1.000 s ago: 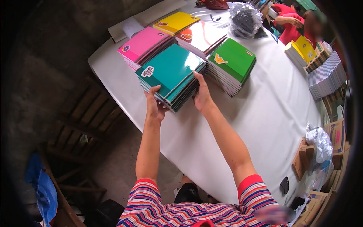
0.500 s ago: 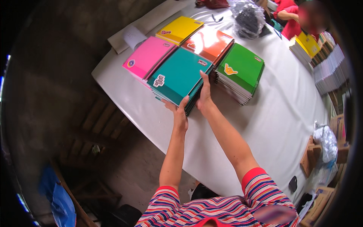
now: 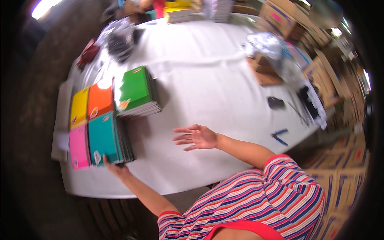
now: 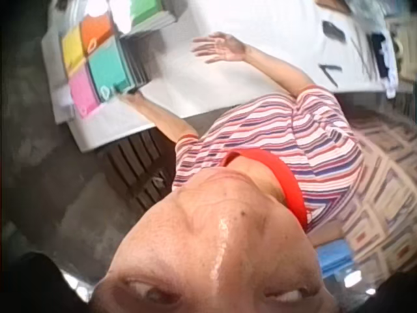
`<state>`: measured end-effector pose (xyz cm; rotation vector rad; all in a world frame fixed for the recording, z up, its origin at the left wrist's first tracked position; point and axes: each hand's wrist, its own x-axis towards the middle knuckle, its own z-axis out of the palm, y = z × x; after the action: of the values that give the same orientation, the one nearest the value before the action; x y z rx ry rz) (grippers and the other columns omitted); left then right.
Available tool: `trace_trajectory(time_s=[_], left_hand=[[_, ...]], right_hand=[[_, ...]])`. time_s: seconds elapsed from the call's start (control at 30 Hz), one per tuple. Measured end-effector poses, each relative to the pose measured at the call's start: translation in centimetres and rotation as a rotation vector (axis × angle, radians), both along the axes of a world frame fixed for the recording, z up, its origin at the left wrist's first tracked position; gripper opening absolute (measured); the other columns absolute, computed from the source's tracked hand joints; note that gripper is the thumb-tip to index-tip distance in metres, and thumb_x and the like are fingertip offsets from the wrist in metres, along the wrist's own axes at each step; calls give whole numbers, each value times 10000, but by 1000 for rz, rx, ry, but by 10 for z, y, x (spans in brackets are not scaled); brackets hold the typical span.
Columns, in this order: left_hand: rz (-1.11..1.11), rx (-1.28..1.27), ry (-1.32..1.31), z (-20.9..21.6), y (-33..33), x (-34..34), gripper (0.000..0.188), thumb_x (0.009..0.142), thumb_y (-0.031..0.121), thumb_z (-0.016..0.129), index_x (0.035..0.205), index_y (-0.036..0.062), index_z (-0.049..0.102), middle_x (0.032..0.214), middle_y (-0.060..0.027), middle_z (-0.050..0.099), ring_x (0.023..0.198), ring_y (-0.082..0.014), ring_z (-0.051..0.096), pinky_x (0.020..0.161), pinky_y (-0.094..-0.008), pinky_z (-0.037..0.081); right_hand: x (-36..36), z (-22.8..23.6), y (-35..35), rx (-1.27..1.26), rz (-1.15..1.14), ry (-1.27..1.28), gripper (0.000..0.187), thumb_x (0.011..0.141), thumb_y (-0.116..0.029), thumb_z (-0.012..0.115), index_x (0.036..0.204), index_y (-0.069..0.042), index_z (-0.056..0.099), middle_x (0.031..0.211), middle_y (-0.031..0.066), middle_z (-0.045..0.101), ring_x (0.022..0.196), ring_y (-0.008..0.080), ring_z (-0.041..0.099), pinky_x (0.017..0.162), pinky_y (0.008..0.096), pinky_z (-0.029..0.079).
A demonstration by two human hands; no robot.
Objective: The person uses pliers to trim excess spiral binding from a stack of green spiral notebooks. After trimming, the person places the notebooks on the table and then retrieves several stacks of pink and red spiral notebooks from a cardboard box, arranging them on the table.
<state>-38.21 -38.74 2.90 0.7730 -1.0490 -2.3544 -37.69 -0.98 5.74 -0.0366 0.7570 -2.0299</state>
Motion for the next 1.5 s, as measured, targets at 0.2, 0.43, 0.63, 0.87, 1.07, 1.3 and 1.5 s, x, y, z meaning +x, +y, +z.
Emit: trace_trajectory(time_s=[0.2,0.43,0.63,0.87,1.07,1.3,1.5], left_hand=[[215,-197,230,-2,-14,14,749,738,424,628,1361,152,314,1349,-150,379,1151,-352,447,935,-561,401],[607,-931,374,63,144,-20,829,757,209,677,1383,61,154,1375,-194,267,1262,-349,333,1035,-466,300],[-55,-1054,789,124,357,2,659,840,208,618,1360,41,249,1423,-157,224,1349,-290,198,1101,-445,163],[-234,-1134,815,130,397,6,520,837,171,613,1289,123,359,1347,-144,354,1301,-336,284,1040,-604,257],[-353,-1170,901,151,452,39,436,824,149,616,1221,93,446,1319,-156,372,1260,-336,350,1021,-567,321],[-672,-1109,933,165,586,75,361,802,144,628,1123,30,507,1282,-182,395,1216,-318,393,969,-449,353],[-1000,-875,877,152,755,112,308,764,59,627,1056,6,546,1206,-150,439,1171,-288,444,994,-401,359]], right_hand=[[112,14,152,479,-419,58,592,835,-445,543,1347,-180,411,1313,44,472,1169,190,463,950,374,377],[209,-55,216,1900,-892,580,214,798,-229,604,967,-101,575,962,76,579,931,243,550,801,359,424],[228,-76,228,2182,-988,783,126,778,-215,588,741,-122,512,833,37,528,819,240,528,724,384,409],[228,-70,229,2231,-957,868,122,743,-219,603,720,-139,514,794,7,524,804,198,524,705,353,395],[231,-50,238,2128,-856,971,115,735,-238,605,720,-140,546,783,9,519,810,185,526,713,338,386],[251,3,344,1032,-811,882,134,811,-141,632,792,-16,585,738,61,572,693,184,558,660,315,453],[294,76,502,947,-1293,921,67,807,-48,637,838,-1,602,811,77,597,763,166,574,707,279,444]])
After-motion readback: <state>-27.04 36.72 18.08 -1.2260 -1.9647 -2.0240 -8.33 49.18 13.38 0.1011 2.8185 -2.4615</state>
